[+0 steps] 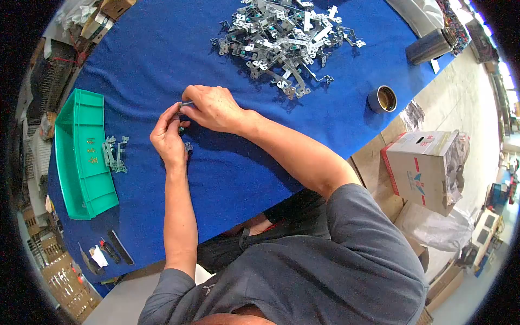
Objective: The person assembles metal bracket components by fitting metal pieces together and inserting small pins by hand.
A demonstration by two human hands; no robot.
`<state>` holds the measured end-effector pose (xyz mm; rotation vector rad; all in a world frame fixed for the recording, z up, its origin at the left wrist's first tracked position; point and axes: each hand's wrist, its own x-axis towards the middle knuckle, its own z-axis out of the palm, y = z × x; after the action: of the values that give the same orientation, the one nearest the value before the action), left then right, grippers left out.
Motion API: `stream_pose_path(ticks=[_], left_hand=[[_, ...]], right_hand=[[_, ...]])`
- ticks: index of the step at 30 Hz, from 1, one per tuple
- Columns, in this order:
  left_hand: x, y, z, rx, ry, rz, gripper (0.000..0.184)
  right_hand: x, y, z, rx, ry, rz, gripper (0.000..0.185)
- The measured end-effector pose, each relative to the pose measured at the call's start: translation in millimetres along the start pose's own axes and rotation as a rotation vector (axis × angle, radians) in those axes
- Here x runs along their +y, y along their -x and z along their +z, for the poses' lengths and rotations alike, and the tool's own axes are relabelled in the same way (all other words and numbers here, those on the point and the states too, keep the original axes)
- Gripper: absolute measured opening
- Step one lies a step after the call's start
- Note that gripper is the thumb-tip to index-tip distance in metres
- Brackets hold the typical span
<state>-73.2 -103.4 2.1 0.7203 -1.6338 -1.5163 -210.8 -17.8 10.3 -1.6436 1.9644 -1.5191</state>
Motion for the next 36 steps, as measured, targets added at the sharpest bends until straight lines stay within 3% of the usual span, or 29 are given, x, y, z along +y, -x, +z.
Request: stream_pose_path(ticks=[3,36], left_hand=[[-1.1,0.2,-0.2,0.014,0.012,-0.010,0.027],[2.0,0.8,0.9,0.002,-0.015,0.007,0.025]], right_hand=[[-1.4,0.0,-0.8,-0.042,0.022,0.080,0.020],[1.5,-0.8,1.5,-0.073,0.106,0.004,0.019]])
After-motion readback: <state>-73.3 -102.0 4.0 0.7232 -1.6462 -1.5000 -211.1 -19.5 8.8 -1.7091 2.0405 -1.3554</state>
